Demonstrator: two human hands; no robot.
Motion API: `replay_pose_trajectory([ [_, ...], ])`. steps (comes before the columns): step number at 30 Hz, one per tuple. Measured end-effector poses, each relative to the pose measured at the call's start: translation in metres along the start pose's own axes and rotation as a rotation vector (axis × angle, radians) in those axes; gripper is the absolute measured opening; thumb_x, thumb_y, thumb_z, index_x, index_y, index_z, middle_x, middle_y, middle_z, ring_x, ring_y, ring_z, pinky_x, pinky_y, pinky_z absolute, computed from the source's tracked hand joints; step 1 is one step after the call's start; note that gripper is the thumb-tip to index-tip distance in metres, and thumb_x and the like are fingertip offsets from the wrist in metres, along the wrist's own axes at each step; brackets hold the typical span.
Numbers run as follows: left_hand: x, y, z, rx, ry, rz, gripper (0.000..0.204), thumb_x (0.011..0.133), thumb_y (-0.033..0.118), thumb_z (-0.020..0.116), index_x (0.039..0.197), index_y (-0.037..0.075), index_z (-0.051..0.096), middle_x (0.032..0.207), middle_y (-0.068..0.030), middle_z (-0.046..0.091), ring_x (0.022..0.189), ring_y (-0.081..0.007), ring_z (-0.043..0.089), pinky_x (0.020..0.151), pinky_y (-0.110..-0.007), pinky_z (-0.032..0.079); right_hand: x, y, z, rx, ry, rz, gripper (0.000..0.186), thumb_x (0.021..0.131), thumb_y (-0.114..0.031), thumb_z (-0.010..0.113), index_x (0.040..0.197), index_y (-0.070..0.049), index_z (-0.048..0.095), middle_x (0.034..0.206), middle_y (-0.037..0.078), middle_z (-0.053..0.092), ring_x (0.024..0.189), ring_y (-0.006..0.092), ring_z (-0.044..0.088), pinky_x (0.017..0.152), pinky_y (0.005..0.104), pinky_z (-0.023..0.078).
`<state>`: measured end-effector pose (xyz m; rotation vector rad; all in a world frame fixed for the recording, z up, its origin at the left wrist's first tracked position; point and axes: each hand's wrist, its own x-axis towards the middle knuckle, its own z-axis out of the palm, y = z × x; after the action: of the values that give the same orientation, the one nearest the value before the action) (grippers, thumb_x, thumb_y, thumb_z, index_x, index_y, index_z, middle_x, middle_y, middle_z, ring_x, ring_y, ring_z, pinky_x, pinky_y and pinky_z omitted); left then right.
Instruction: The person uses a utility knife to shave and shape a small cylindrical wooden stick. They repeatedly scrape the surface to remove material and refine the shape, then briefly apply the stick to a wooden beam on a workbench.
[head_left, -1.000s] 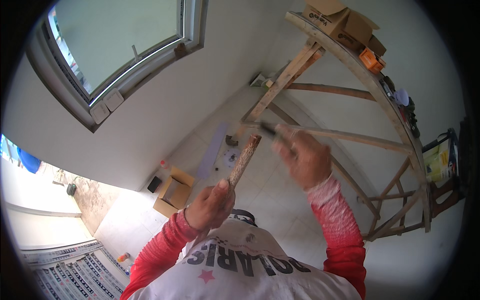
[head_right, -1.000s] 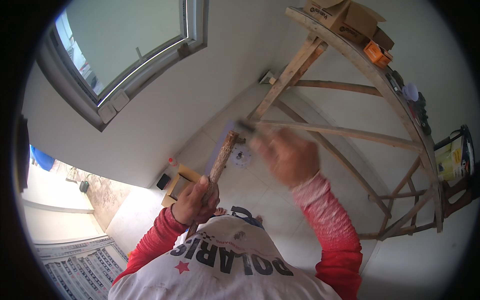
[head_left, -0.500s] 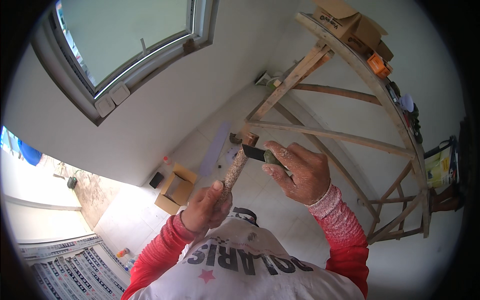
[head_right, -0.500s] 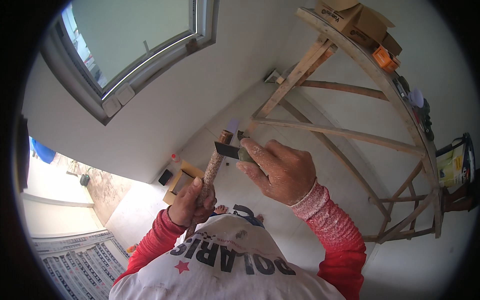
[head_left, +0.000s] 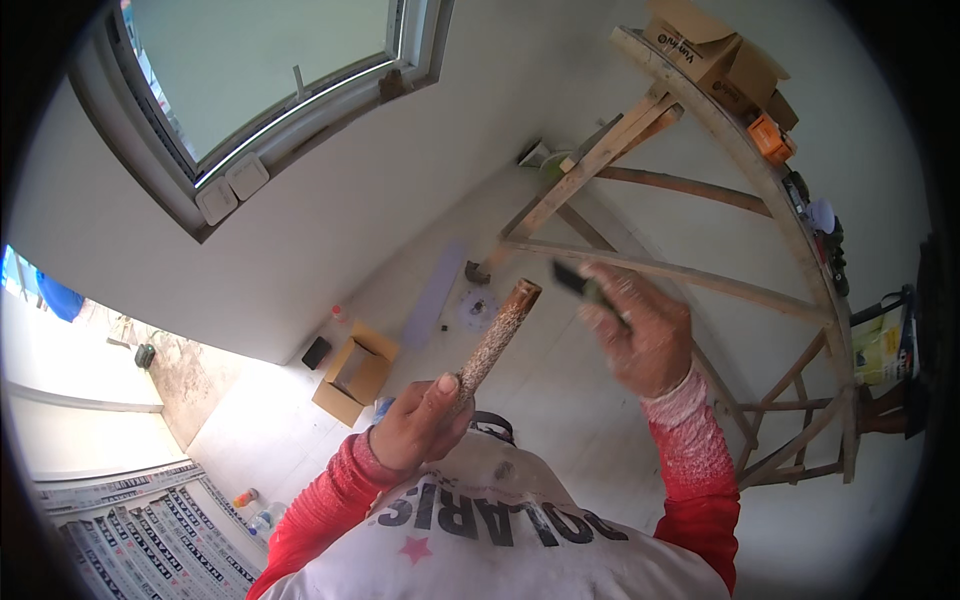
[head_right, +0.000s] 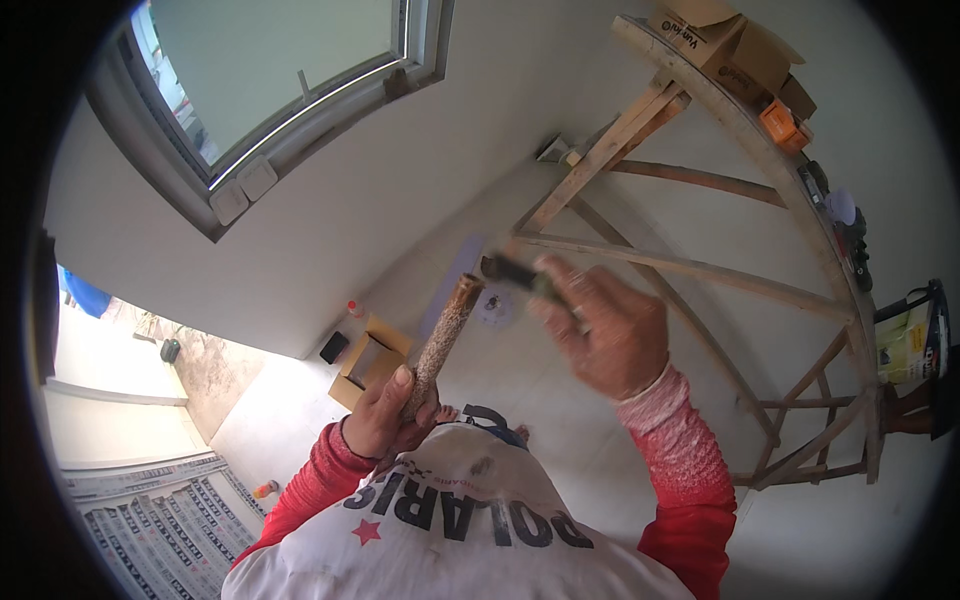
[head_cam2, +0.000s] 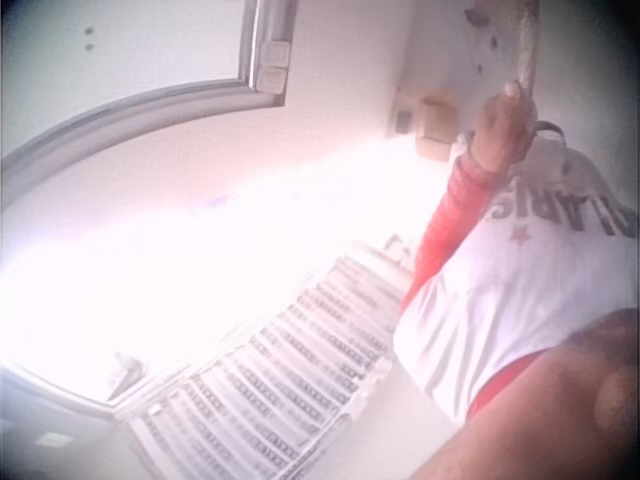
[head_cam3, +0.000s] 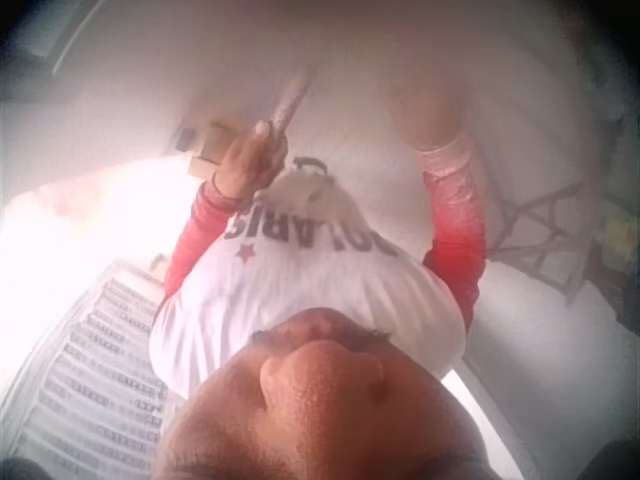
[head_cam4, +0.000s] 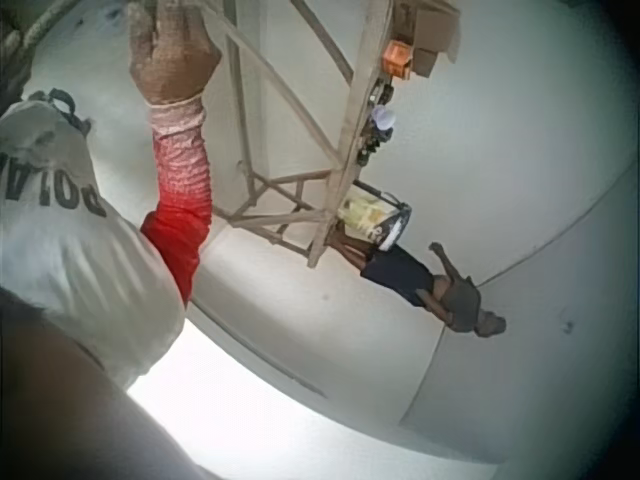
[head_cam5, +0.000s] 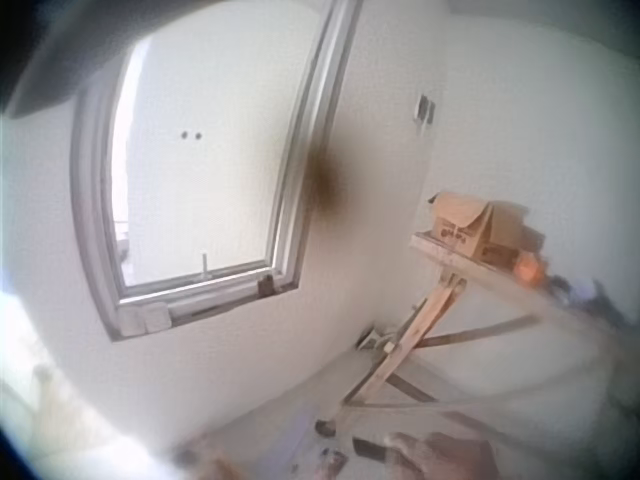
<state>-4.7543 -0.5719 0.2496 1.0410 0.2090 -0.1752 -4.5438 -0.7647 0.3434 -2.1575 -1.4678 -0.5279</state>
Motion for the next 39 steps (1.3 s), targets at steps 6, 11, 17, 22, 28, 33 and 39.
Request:
replay_pose_trajectory([
  [6, -0.003, 0.001, -0.008, -0.004, -0.006, -0.04, 0.064, 0.104, 0.062, 0.036, 0.077, 0.006, 0.051, 0.057, 0.0029, 0.042, 0.043, -0.0077, 0.038, 0.041, -0.023, 0.03, 0.004, -0.036, -0.007, 0.137, -0.129, 0.085, 0.039, 0.094, -0.03, 0.07, 0.123, -0.005, 0.067, 0.072, 0.007, 0.059, 0.056, 0.0201, 0.059, 0.052, 0.0339, 0.048],
  [11, -0.002, 0.001, -0.01, -0.053, -0.026, -0.039, 0.063, 0.103, 0.063, 0.036, 0.08, 0.006, 0.052, 0.058, 0.0026, 0.043, 0.043, -0.0073, 0.037, 0.04, -0.023, 0.029, 0.007, -0.046, -0.006, 0.039, -0.208, -0.046, 0.043, 0.088, -0.033, 0.076, 0.122, -0.007, 0.068, 0.07, 0.004, 0.054, 0.05, 0.0163, 0.056, 0.044, 0.0319, 0.045],
  [17, -0.004, -0.002, -0.012, -0.026, -0.014, -0.016, 0.062, 0.103, 0.063, 0.037, 0.081, 0.007, 0.052, 0.058, 0.0024, 0.043, 0.043, -0.0074, 0.037, 0.04, -0.023, 0.029, 0.007, -0.049, -0.001, -0.028, -0.205, -0.039, 0.044, 0.088, -0.031, 0.076, 0.122, -0.006, 0.068, 0.07, 0.004, 0.058, 0.051, 0.0155, 0.055, 0.046, 0.0312, 0.043],
  [22, -0.005, -0.005, -0.007, -0.021, -0.018, 0.013, 0.061, 0.104, 0.06, 0.036, 0.08, 0.007, 0.052, 0.058, 0.0022, 0.043, 0.044, -0.0077, 0.037, 0.041, -0.024, 0.03, -0.003, 0.002, 0.015, -0.295, -0.139, 0.134, 0.04, 0.091, -0.033, 0.073, 0.12, -0.005, 0.068, 0.073, 0.005, 0.06, 0.053, 0.0188, 0.059, 0.049, 0.0331, 0.049],
  [28, -0.014, -0.014, -0.011, 0.011, -0.012, 0.033, 0.063, 0.104, 0.06, 0.036, 0.079, 0.006, 0.053, 0.057, 0.0023, 0.042, 0.043, -0.0082, 0.037, 0.041, -0.024, 0.03, -0.011, -0.009, 0.004, 0.088, 0.043, 0.105, 0.043, 0.092, -0.035, 0.072, 0.122, -0.004, 0.068, 0.075, 0.008, 0.06, 0.056, 0.0207, 0.06, 0.049, 0.0346, 0.049],
  [33, -0.009, -0.005, -0.012, -0.049, 0.026, 0.023, 0.068, 0.103, 0.065, 0.033, 0.076, 0.006, 0.053, 0.048, 0.0, 0.039, 0.037, -0.0088, 0.033, 0.037, -0.024, 0.03, -0.002, -0.051, -0.005, 0.029, -0.15, -0.076, 0.043, 0.09, -0.033, 0.074, 0.122, -0.005, 0.068, 0.07, 0.005, 0.055, 0.052, 0.0163, 0.056, 0.046, 0.0317, 0.046],
  [39, -0.013, -0.006, -0.01, -0.047, -0.011, 0.026, 0.063, 0.104, 0.062, 0.037, 0.078, 0.006, 0.053, 0.053, 0.0031, 0.04, 0.041, -0.0079, 0.035, 0.039, -0.024, 0.027, 0.003, -0.051, -0.002, 0.003, -0.161, -0.091, 0.043, 0.089, -0.033, 0.075, 0.121, -0.005, 0.068, 0.069, 0.002, 0.052, 0.049, 0.0144, 0.054, 0.043, 0.0307, 0.044],
])
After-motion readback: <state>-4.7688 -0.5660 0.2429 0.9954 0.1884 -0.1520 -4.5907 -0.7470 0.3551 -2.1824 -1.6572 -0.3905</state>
